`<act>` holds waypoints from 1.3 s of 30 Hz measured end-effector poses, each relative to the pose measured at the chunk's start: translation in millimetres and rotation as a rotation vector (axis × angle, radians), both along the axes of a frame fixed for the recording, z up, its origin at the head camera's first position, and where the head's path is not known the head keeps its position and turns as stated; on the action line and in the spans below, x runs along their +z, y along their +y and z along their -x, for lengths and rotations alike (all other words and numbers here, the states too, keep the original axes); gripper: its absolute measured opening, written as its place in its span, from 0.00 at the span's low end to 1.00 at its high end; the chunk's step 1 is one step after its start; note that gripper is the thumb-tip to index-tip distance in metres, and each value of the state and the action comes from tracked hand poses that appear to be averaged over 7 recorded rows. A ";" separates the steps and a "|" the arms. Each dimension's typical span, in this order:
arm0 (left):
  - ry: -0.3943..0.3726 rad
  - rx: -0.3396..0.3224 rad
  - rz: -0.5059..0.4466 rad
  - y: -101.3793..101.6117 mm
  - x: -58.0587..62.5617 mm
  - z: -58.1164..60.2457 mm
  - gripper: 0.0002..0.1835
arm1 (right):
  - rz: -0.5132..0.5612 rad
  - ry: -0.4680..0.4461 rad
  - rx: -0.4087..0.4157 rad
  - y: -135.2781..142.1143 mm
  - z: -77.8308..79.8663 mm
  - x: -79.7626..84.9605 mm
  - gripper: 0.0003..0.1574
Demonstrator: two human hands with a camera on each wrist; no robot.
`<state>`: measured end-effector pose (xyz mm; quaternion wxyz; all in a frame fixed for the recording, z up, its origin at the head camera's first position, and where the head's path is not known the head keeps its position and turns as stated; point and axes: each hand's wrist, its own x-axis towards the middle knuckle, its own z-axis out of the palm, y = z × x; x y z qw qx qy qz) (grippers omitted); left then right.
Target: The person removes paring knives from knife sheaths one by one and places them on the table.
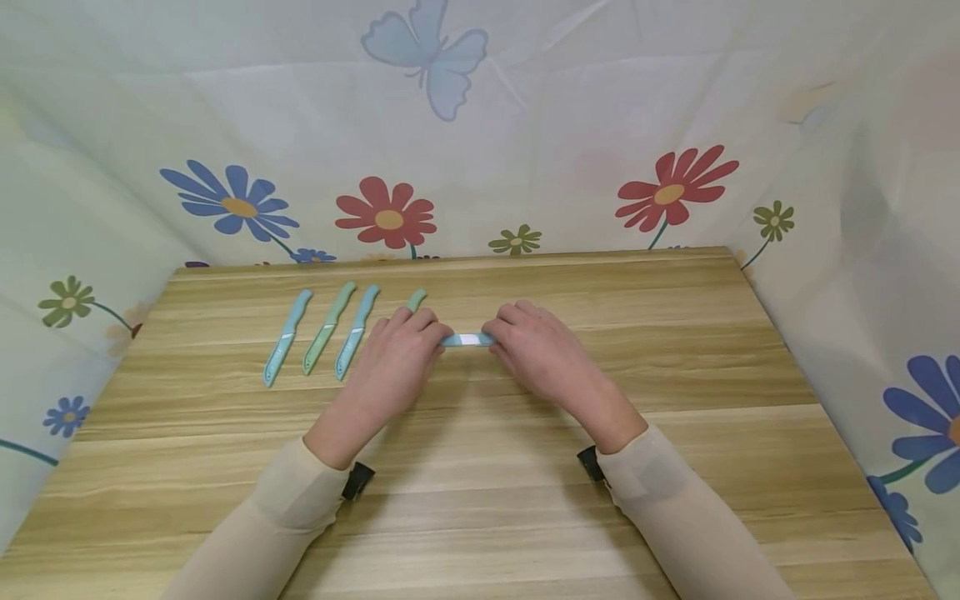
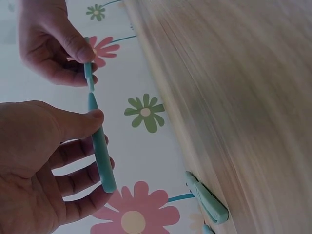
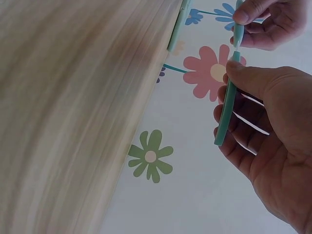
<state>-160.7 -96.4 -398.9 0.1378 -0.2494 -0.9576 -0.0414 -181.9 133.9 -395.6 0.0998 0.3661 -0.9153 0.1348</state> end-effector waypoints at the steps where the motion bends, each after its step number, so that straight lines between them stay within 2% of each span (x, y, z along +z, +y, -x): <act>1: 0.001 0.001 0.002 -0.1 0.4 -0.1 0.10 | 0.002 0.002 0.002 0.2 0.2 -0.1 0.14; 39: -0.043 0.039 -0.002 -3.3 2.8 0.8 0.08 | -0.007 0.014 0.006 4.1 3.1 -1.3 0.13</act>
